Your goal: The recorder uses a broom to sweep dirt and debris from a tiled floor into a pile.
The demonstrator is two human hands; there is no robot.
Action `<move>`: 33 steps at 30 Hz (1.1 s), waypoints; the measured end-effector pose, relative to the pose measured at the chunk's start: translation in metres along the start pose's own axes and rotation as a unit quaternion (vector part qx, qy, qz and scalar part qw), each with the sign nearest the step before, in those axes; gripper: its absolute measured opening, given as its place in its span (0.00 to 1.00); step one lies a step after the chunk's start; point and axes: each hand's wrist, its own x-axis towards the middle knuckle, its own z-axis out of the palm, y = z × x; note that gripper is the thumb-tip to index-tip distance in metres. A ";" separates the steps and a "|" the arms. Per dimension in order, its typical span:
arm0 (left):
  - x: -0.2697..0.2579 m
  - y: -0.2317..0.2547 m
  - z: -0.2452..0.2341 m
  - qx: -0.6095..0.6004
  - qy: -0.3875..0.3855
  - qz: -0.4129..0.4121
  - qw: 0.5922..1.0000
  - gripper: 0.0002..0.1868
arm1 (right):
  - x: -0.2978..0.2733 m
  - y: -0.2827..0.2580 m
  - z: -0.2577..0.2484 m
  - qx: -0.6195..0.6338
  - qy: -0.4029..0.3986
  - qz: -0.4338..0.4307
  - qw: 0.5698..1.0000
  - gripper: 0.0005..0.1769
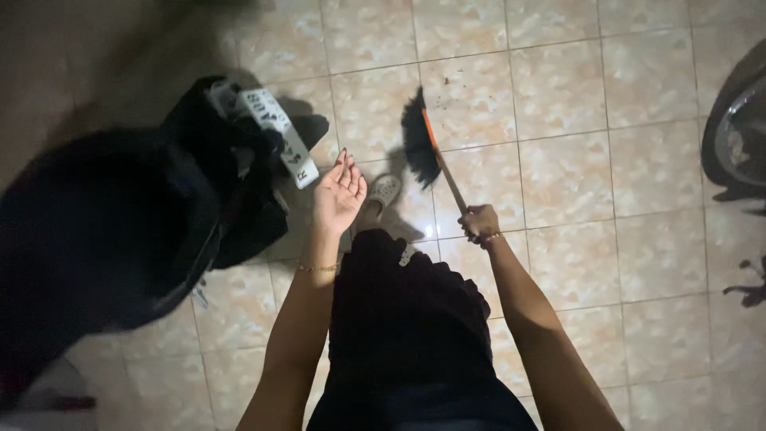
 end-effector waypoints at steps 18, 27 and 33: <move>0.199 0.017 0.144 0.176 -0.048 -0.220 0.958 0.16 | -0.113 -0.033 0.024 0.354 0.253 0.090 0.896 0.28; 0.230 0.003 0.179 0.199 -0.063 -0.285 0.935 0.16 | -0.048 0.051 0.091 0.492 0.371 0.276 0.737 0.09; 0.236 0.015 0.181 0.209 -0.052 -0.277 0.937 0.16 | 0.114 0.169 0.173 -0.005 0.283 0.093 0.954 0.10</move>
